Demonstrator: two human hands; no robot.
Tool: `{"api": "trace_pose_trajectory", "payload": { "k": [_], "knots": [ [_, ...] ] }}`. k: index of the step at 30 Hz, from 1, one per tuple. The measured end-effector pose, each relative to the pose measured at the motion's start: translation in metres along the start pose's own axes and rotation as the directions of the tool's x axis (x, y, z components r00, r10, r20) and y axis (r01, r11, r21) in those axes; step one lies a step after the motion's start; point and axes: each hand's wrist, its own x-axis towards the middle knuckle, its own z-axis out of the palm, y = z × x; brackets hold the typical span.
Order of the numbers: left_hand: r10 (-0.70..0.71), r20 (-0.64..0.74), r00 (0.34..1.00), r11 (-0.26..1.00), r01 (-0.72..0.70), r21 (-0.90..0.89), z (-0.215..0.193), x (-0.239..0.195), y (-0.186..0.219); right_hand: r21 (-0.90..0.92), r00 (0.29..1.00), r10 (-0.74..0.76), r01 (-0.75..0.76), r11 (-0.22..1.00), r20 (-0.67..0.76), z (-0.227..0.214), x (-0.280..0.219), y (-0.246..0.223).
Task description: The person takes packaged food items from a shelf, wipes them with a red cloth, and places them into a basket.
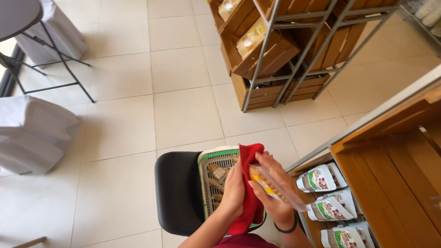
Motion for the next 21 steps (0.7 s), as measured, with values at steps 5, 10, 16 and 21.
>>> {"api": "trace_pose_trajectory", "payload": {
  "k": [5, 10, 16, 21],
  "knots": [
    [-0.058, -0.142, 0.988, 0.998, 0.056, -0.013, -0.008, -0.019, -0.006, 0.287, 0.984, 0.163, -0.135, 0.948, -0.075, 0.013, -0.029, 0.035],
    [0.048, -0.079, 0.996, 0.999, -0.049, -0.008, -0.020, -0.036, -0.010, 0.465, 0.972, 0.143, -0.041, 0.884, -0.187, 0.024, -0.038, 0.053],
    [0.146, -0.063, 0.987, 0.984, -0.138, 0.112, 0.000, -0.056, 0.023, 0.696, 0.896, 0.275, 0.050, 0.716, -0.348, 0.031, -0.015, 0.030],
    [0.458, 0.266, 0.849, 0.645, -0.522, 0.558, 0.011, -0.066, 0.039, 0.899, 0.890, 0.424, -0.037, 0.436, -0.169, 0.030, -0.013, 0.000]
  ]
}}
